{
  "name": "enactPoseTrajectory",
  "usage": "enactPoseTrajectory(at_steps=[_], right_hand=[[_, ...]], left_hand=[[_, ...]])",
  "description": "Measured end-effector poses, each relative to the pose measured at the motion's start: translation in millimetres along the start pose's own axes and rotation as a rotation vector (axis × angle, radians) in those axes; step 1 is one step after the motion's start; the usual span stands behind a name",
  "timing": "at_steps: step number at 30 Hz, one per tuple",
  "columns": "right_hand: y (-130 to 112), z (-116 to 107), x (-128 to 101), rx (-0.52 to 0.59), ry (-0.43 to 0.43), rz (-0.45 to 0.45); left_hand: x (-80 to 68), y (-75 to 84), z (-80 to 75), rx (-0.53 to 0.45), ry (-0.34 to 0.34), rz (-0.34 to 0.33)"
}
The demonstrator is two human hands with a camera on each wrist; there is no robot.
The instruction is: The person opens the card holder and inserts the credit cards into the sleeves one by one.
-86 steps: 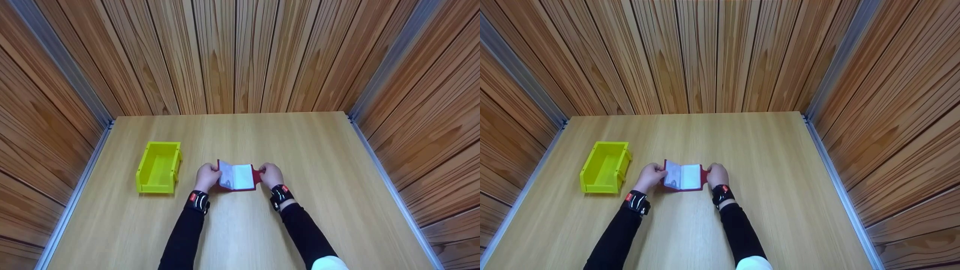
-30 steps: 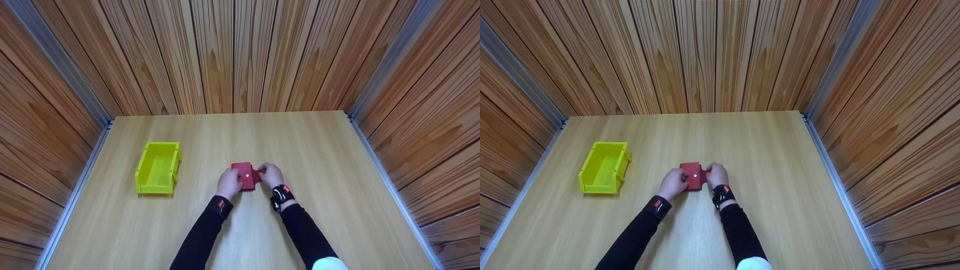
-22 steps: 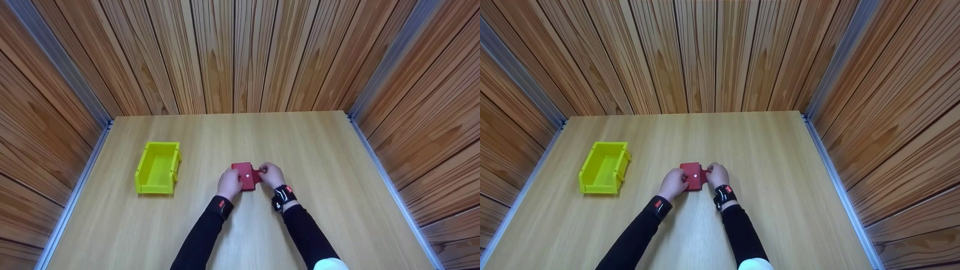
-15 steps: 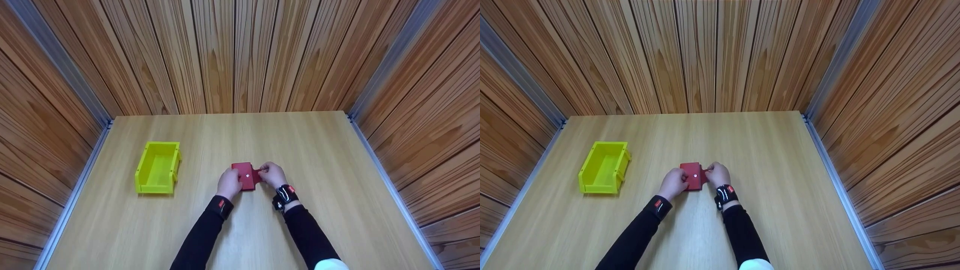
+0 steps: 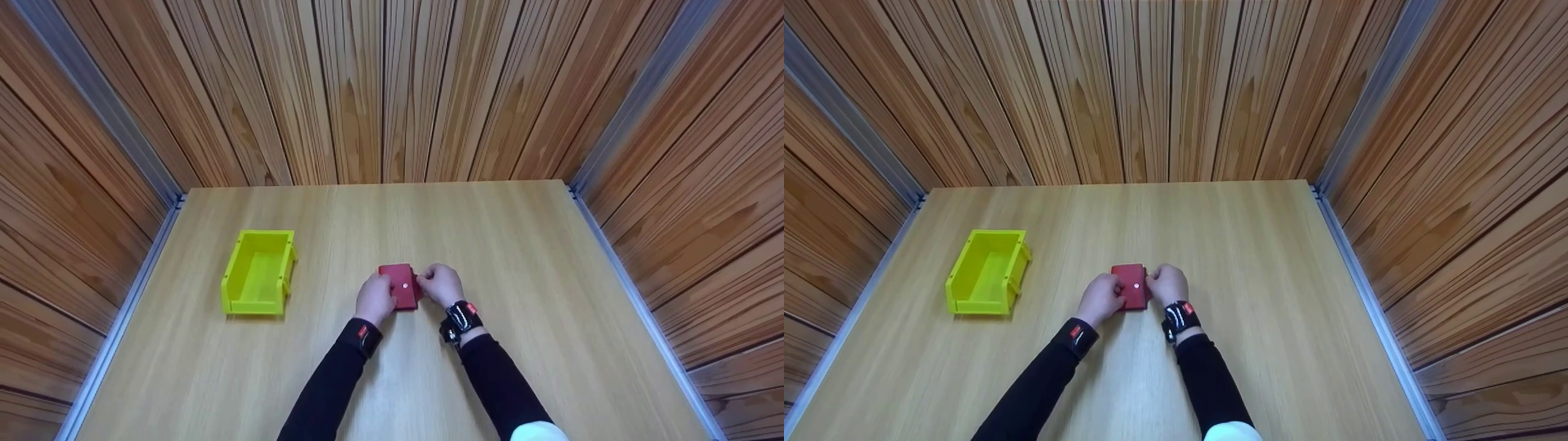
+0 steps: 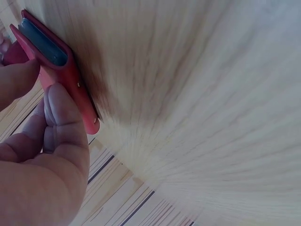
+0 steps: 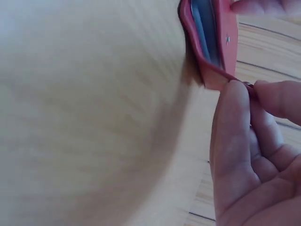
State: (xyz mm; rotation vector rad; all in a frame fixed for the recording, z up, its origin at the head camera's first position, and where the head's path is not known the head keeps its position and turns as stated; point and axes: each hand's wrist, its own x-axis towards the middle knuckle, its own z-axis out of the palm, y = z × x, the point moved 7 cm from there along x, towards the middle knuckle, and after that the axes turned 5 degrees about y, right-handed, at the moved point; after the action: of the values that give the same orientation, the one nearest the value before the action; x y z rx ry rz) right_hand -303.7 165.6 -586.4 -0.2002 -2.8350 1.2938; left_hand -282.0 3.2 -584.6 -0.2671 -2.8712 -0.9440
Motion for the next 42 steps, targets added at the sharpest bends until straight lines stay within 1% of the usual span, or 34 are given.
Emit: enactPoseTrajectory(at_steps=[5, 7, 14, 18, 23, 29, 36, 42], right_hand=[[-11.4, 3.4, -0.8, -0.095, 0.039, -0.074], [-15.2, 5.4, -1.3, -0.116, 0.045, -0.102], [-27.1, 14.6, -0.9, -0.177, 0.034, -0.19], [-29.1, 18.5, -0.9, -0.216, 0.028, -0.207], [-28.3, 22.4, -0.2, -0.224, 0.01, -0.191], [-29.8, 22.7, 0.4, -0.202, 0.0, -0.184], [-34.4, 22.9, 1.3, -0.23, 0.009, -0.264], [-37.1, 23.4, 0.0, -0.214, 0.019, -0.299]], left_hand=[[1.0, -0.1, 0.5, 0.017, 0.001, 0.013], [1.3, -0.1, 0.6, 0.023, 0.004, 0.016], [0.6, 2.7, -0.7, 0.037, 0.016, 0.03], [0.4, 3.2, -0.9, 0.036, 0.027, 0.042], [-0.1, 3.4, -1.3, 0.016, 0.029, 0.045], [0.4, 3.1, -1.8, 0.015, 0.032, 0.045], [-0.6, 3.5, -2.3, 0.031, 0.03, 0.047], [-0.1, 1.9, -0.7, 0.028, 0.019, 0.032]])
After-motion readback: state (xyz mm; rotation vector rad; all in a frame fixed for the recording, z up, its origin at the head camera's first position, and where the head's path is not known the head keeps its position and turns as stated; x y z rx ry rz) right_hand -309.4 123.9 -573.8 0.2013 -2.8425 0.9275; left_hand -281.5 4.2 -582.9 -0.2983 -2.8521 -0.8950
